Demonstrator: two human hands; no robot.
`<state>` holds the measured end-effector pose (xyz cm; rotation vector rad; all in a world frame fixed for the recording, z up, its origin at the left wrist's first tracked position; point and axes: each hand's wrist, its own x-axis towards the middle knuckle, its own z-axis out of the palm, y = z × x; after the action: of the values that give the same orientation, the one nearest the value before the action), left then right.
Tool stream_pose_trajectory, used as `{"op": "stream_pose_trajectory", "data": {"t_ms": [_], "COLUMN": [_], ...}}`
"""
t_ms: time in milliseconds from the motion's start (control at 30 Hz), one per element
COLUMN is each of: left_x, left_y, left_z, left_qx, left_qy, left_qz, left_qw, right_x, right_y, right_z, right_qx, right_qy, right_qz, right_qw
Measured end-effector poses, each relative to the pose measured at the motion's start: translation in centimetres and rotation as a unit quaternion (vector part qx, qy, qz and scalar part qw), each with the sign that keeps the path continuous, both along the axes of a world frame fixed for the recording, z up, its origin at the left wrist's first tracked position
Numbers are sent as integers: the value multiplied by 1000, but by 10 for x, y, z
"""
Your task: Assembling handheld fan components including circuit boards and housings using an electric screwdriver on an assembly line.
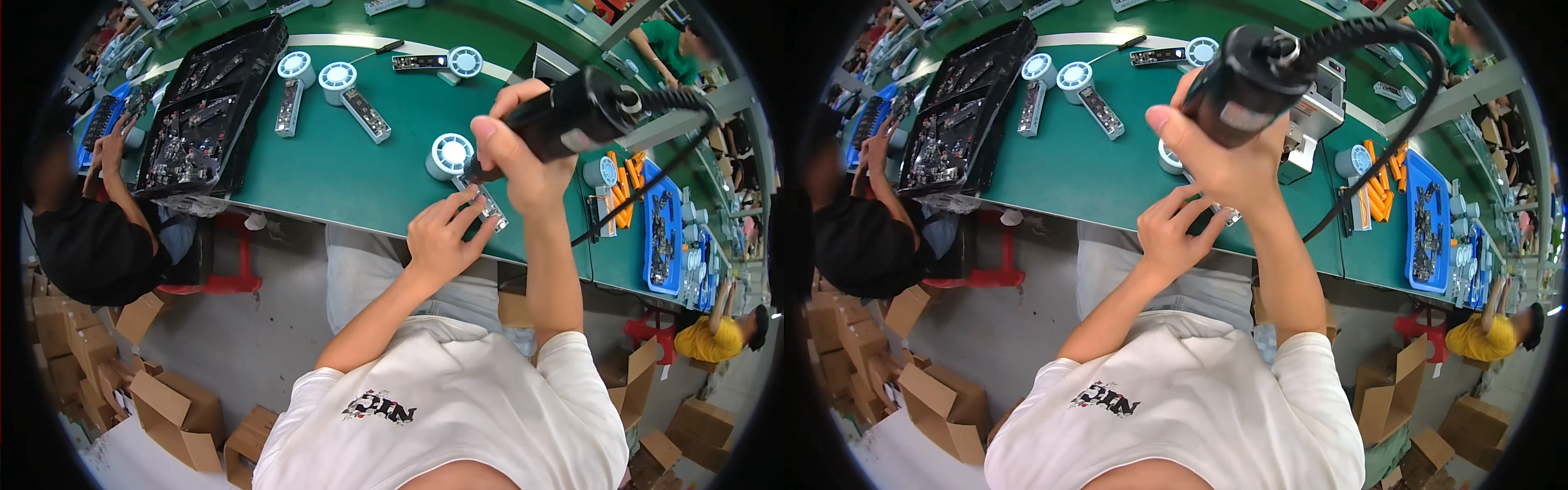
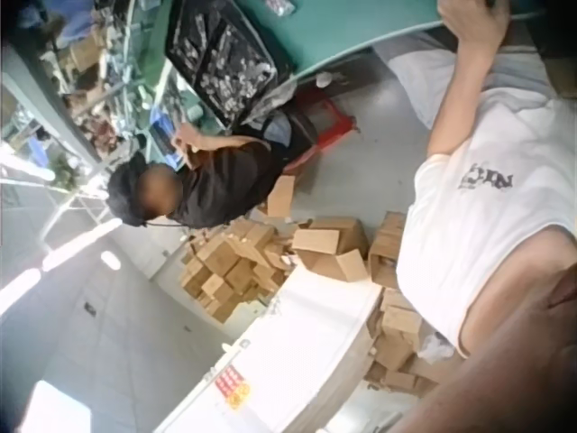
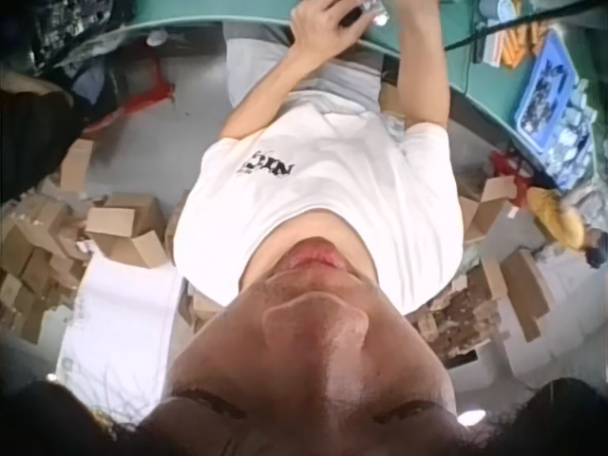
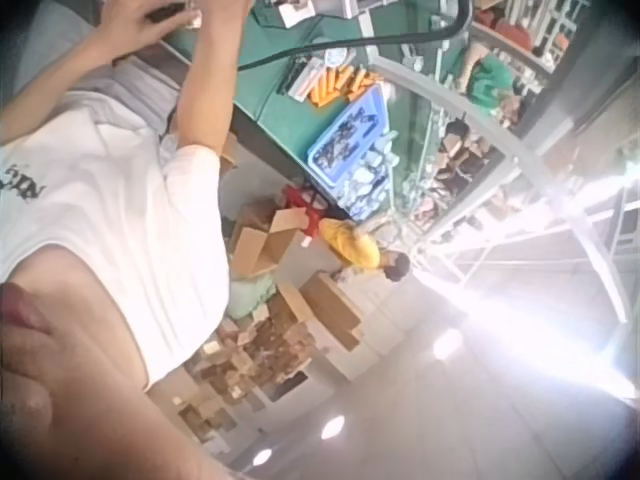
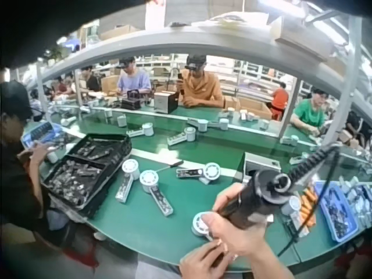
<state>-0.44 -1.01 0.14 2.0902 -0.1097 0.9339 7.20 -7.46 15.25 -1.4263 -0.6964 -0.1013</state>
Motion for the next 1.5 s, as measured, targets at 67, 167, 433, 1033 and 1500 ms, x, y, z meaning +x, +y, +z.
{"op": "stream_pose_trajectory", "data": {"t_ms": [67, 167, 433, 1033, 1500], "left_x": [-6, -16, -24, 49, 429], "left_y": [8, 14, -13, 61, 6], "left_z": [3, 0, 20, 148, 76], "left_qx": [0, 2, 43, -63, 337], "left_qy": [-10, -6, 152, 146, 156], "left_qz": [16, 16, 9, 3, -205], "left_qw": [1000, 1000, 987, 987, 906], "right_x": [4, 10, 35, 64, 83], "right_y": [9, 3, -96, -155, -242], "right_z": [8, 8, 62, 73, 71], "right_qx": [10, 115, 295, 322, 421], "right_qy": [14, 37, 22, -84, -107], "right_qz": [35, 115, 70, -46, -196], "right_qw": [999, 986, 953, 942, 879]}}
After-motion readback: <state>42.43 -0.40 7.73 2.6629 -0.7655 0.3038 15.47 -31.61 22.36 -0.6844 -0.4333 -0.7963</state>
